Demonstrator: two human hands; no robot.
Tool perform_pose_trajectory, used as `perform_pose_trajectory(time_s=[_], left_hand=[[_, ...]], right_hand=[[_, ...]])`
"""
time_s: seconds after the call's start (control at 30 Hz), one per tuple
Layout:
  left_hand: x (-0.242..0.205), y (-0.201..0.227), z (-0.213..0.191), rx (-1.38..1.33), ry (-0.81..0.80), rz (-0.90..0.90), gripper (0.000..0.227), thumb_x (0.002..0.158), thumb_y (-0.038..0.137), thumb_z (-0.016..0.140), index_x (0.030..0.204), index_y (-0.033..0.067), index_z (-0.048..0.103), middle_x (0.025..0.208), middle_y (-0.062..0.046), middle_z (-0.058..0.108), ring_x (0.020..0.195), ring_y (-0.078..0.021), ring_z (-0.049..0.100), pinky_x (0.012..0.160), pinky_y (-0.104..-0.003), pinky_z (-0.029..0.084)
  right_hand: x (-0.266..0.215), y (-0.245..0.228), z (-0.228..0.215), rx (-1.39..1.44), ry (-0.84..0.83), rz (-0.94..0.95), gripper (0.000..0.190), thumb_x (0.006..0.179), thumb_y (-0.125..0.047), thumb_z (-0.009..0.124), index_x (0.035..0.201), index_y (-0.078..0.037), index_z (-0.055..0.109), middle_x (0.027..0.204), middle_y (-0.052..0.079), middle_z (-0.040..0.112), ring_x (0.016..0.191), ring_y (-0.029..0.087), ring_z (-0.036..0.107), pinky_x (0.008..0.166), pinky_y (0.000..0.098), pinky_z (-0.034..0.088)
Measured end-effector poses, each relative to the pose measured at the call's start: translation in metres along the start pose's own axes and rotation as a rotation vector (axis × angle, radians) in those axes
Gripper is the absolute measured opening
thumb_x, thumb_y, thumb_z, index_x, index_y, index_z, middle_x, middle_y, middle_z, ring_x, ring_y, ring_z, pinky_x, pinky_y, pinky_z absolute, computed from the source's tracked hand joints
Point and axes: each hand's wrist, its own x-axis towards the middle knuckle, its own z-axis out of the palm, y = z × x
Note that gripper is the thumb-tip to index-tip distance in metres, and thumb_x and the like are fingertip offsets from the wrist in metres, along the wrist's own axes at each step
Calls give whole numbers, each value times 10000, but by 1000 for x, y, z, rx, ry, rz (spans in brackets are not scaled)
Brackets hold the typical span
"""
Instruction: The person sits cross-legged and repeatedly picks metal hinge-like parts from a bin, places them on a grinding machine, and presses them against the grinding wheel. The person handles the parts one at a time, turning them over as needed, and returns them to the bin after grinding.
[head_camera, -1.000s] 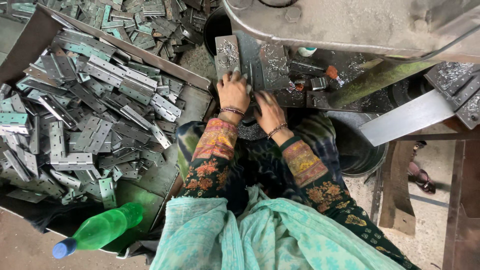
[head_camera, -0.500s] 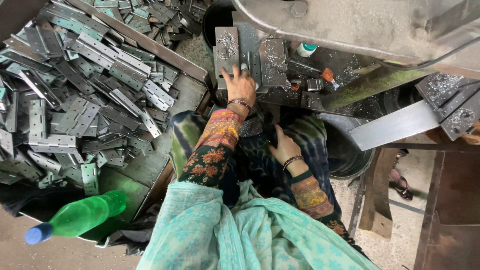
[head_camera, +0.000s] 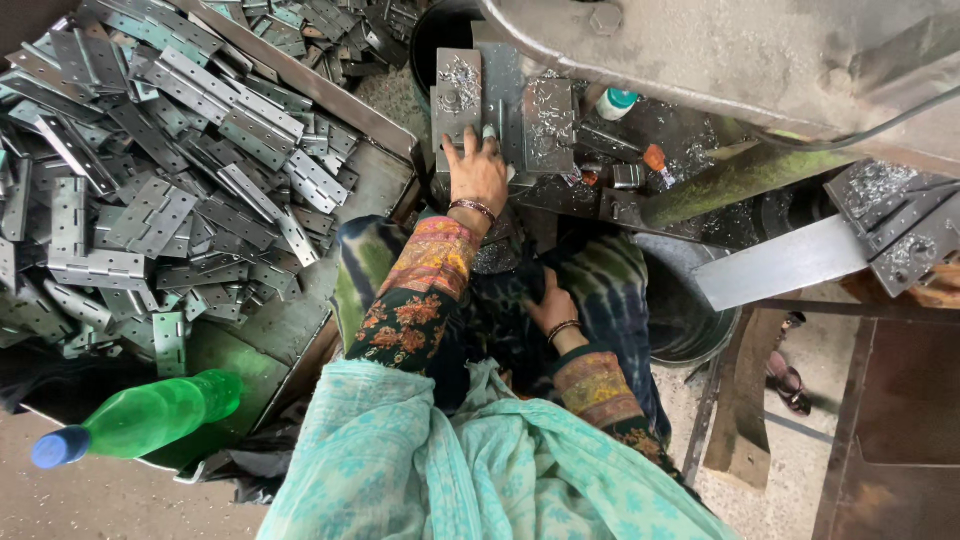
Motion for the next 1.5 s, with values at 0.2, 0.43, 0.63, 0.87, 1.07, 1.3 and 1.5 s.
perform_pose_trajectory(time_s=[0.2,0.43,0.63,0.87,1.07,1.3,1.5], left_hand=[[25,-4,9,-25,-37,2,365,941,226,548,1248,115,713,1490,-66,488,1494,-366,245,1158,-730,143],[37,-6,23,-90,98,0,373,952,235,554,1244,71,719,1447,-83,532,1473,-383,279,1155,-722,160],[24,-7,23,-90,84,4,351,965,242,535,1232,130,732,1457,-62,534,1502,-394,252,1161,-742,137],[37,-8,20,-40,50,-54,330,971,239,495,1183,197,745,1490,-25,513,1504,-384,216,1156,-773,73],[56,-5,33,-74,149,-83,359,1039,260,454,1232,171,742,1459,-41,555,1509,-381,249,1173,-771,84],[38,-5,29,-21,90,-25,392,1029,274,426,1218,120,733,1514,-52,497,1488,-392,235,1139,-771,91],[21,1,19,39,93,-18,417,1026,286,456,1300,95,705,1466,-74,537,1478,-414,274,1145,-765,116]], right_hand=[[-9,-15,-53,-77,-89,-10,834,830,-405,752,1519,-134,367,1077,283,721,1003,457,707,862,533,581],[-3,-2,5,-45,15,48,834,814,-450,762,1519,-237,369,1057,272,723,987,476,685,848,574,555],[-2,4,11,-13,2,78,815,830,-433,750,1526,-236,375,1074,272,723,1017,479,684,868,565,558],[-12,-13,-52,-103,-90,-11,846,838,-395,740,1548,-133,361,1096,281,715,1014,466,698,856,545,582],[-12,-18,-19,-62,17,53,847,818,-415,766,1536,-207,367,1058,282,719,995,482,683,866,572,554],[-6,-7,-16,-41,5,22,821,818,-396,759,1516,-185,380,1087,278,717,1023,483,680,871,563,556],[-13,-25,-56,-97,-68,8,819,834,-409,747,1522,-168,375,1108,301,708,1030,482,690,872,551,569]])
